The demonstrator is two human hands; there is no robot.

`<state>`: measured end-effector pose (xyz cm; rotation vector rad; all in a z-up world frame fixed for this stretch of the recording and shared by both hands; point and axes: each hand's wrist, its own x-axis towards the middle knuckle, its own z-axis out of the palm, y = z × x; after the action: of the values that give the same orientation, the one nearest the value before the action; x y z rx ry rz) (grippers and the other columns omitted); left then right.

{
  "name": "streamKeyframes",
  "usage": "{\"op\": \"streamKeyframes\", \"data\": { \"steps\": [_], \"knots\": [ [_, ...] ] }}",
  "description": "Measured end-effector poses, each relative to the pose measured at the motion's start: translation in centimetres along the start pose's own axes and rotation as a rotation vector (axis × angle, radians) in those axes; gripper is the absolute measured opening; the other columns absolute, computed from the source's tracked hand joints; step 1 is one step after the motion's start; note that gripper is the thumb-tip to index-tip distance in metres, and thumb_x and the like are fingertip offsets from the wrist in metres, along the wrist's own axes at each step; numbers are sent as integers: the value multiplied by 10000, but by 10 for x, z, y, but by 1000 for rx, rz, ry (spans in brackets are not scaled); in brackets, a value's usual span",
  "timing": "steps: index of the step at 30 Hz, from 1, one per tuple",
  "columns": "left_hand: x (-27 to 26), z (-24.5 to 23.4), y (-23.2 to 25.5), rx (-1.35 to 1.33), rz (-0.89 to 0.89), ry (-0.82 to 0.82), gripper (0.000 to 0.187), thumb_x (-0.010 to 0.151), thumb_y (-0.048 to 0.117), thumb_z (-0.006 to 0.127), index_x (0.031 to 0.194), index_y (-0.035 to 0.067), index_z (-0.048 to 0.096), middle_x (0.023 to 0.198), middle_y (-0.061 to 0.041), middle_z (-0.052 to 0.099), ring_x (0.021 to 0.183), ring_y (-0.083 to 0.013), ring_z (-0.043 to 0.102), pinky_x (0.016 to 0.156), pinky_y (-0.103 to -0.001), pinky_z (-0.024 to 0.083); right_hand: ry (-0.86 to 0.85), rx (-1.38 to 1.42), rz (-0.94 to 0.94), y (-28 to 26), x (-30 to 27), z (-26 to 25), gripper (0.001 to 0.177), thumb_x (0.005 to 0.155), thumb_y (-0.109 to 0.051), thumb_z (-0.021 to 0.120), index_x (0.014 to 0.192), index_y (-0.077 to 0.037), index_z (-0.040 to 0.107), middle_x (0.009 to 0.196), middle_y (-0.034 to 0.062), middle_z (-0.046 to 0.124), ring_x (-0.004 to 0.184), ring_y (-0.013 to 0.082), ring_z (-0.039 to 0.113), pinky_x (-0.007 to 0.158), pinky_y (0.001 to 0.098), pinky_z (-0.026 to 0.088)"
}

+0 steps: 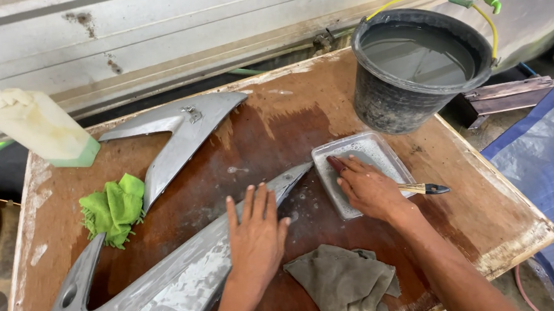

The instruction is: The person sands a silver metal part on a wooden table using a sanding block. They repeatedly dip the sanding block into a small container of water and continue sanding the surface of the metal part.

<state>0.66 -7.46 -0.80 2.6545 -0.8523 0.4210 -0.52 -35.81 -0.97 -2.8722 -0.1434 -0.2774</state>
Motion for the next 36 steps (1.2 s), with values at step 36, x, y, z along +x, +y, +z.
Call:
{"op": "streamKeyframes", "data": {
  "steps": [36],
  "knots": [
    [54, -1, 57, -137, -39, -146, 499, 963, 216, 502, 1383, -43, 574, 1485, -232, 521, 1475, -377, 377, 1227, -625, 147, -281, 10, 165, -20, 15, -65, 430, 1038, -446, 426, 1084, -104, 682, 1448, 40, 607, 1213, 399, 649, 965, 567, 557]
  ]
}}
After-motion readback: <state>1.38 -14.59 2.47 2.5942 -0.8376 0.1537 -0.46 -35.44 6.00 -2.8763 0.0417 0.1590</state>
